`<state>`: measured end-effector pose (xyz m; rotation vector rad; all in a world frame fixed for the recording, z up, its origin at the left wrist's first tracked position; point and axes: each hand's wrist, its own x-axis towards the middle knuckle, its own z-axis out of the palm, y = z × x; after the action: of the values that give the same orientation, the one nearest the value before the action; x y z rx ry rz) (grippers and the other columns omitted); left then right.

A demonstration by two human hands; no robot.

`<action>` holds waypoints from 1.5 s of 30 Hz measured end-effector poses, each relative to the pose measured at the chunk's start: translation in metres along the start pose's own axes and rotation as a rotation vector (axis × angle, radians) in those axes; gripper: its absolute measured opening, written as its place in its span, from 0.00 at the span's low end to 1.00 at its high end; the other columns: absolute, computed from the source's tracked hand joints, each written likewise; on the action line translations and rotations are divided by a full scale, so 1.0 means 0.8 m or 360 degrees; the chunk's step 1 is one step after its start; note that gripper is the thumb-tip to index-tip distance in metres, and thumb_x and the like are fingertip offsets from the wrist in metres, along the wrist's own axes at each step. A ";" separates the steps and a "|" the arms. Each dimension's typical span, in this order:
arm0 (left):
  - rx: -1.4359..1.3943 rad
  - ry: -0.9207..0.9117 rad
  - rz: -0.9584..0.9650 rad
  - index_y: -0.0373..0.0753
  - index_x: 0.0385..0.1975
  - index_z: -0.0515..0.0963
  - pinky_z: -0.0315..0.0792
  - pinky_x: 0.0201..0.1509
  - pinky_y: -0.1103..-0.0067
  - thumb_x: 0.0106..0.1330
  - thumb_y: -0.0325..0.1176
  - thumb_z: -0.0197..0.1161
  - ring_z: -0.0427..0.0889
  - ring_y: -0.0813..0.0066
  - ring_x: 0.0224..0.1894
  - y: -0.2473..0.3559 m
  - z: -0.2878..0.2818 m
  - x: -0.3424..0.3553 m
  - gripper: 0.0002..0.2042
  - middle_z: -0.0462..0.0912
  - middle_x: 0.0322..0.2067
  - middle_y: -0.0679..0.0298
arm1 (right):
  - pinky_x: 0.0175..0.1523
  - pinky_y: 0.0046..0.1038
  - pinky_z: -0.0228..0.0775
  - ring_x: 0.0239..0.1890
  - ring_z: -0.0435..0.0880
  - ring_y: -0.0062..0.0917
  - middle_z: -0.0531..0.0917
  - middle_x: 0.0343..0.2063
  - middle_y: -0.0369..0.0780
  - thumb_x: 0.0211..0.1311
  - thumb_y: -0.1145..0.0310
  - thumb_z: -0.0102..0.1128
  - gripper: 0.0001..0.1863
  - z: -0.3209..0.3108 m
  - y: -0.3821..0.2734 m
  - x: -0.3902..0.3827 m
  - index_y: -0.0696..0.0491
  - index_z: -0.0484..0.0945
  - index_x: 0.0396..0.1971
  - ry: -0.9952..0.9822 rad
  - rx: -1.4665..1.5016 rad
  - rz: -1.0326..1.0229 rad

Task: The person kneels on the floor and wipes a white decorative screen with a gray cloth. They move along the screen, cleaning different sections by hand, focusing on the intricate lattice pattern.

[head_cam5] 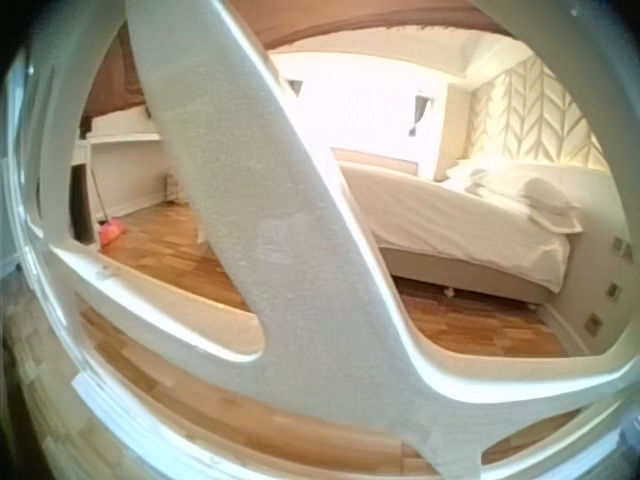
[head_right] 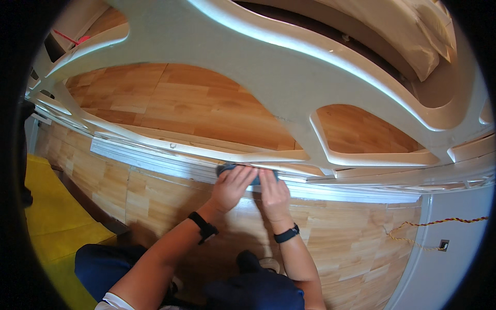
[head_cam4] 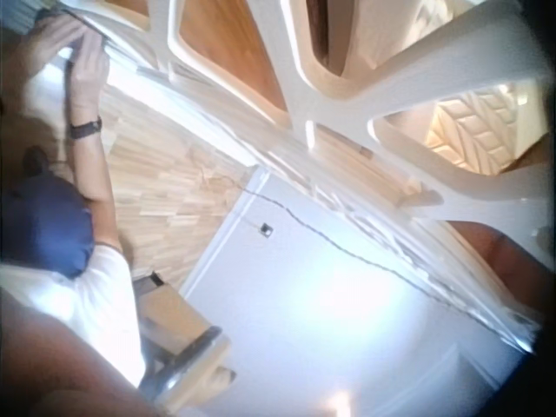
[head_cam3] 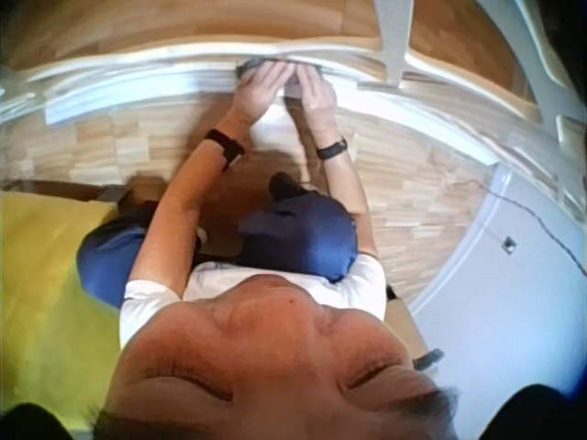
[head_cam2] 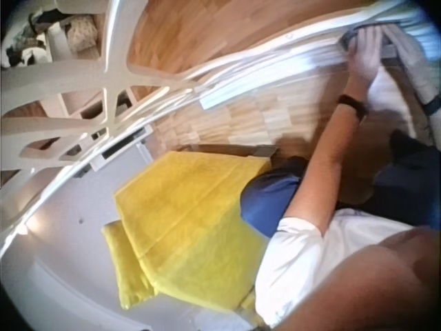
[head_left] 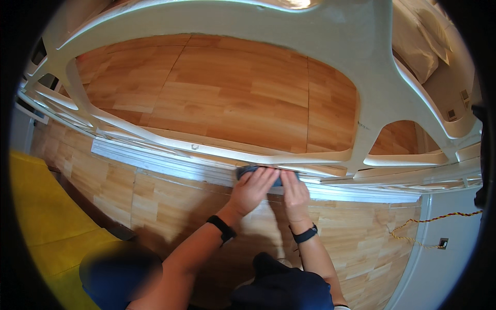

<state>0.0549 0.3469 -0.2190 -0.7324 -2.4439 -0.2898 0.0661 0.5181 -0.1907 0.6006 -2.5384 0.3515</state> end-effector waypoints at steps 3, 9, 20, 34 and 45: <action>-0.0416 -0.0067 -0.0015 0.38 0.56 0.75 0.64 0.60 0.72 0.62 0.33 0.55 0.73 0.70 0.57 0.029 0.006 0.035 0.21 0.77 0.54 0.64 | 0.38 0.34 0.75 0.38 0.83 0.37 0.83 0.47 0.48 0.51 0.86 0.55 0.21 -0.025 0.019 -0.005 0.60 0.80 0.48 0.0043 -0.0099 0.0075; -0.0316 0.0026 -0.0104 0.39 0.52 0.77 0.66 0.59 0.72 0.60 0.31 0.58 0.75 0.69 0.55 -0.004 0.006 0.013 0.18 0.79 0.50 0.65 | 0.38 0.34 0.74 0.32 0.80 0.38 0.82 0.47 0.48 0.48 0.84 0.56 0.23 0.029 -0.026 0.005 0.61 0.79 0.48 0.0307 0.0198 0.0134; -0.0381 0.0019 0.0364 0.40 0.50 0.79 0.69 0.52 0.75 0.59 0.32 0.59 0.76 0.72 0.50 0.017 0.020 0.000 0.17 0.78 0.45 0.65 | 0.42 0.34 0.74 0.38 0.82 0.39 0.81 0.49 0.48 0.43 0.86 0.57 0.26 -0.007 0.013 -0.034 0.60 0.80 0.48 0.0220 0.0229 0.0163; -0.0440 -0.0147 -0.0040 0.36 0.56 0.75 0.65 0.64 0.71 0.60 0.29 0.54 0.74 0.67 0.59 0.052 0.056 0.006 0.22 0.77 0.56 0.61 | 0.38 0.30 0.72 0.31 0.76 0.31 0.81 0.49 0.42 0.50 0.76 0.58 0.21 0.013 0.053 -0.049 0.61 0.79 0.47 -0.0106 -0.0192 -0.0031; -0.0325 -0.0188 0.0062 0.37 0.56 0.75 0.64 0.63 0.70 0.59 0.31 0.55 0.74 0.67 0.58 0.076 0.067 0.012 0.23 0.77 0.55 0.61 | 0.43 0.35 0.72 0.36 0.77 0.36 0.81 0.47 0.45 0.50 0.78 0.58 0.21 -0.004 0.061 -0.048 0.61 0.79 0.48 0.0052 -0.0209 0.0028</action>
<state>0.0579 0.4203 -0.2547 -0.9069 -2.5322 -0.4998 0.0735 0.5749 -0.2145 0.5185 -2.5136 0.1972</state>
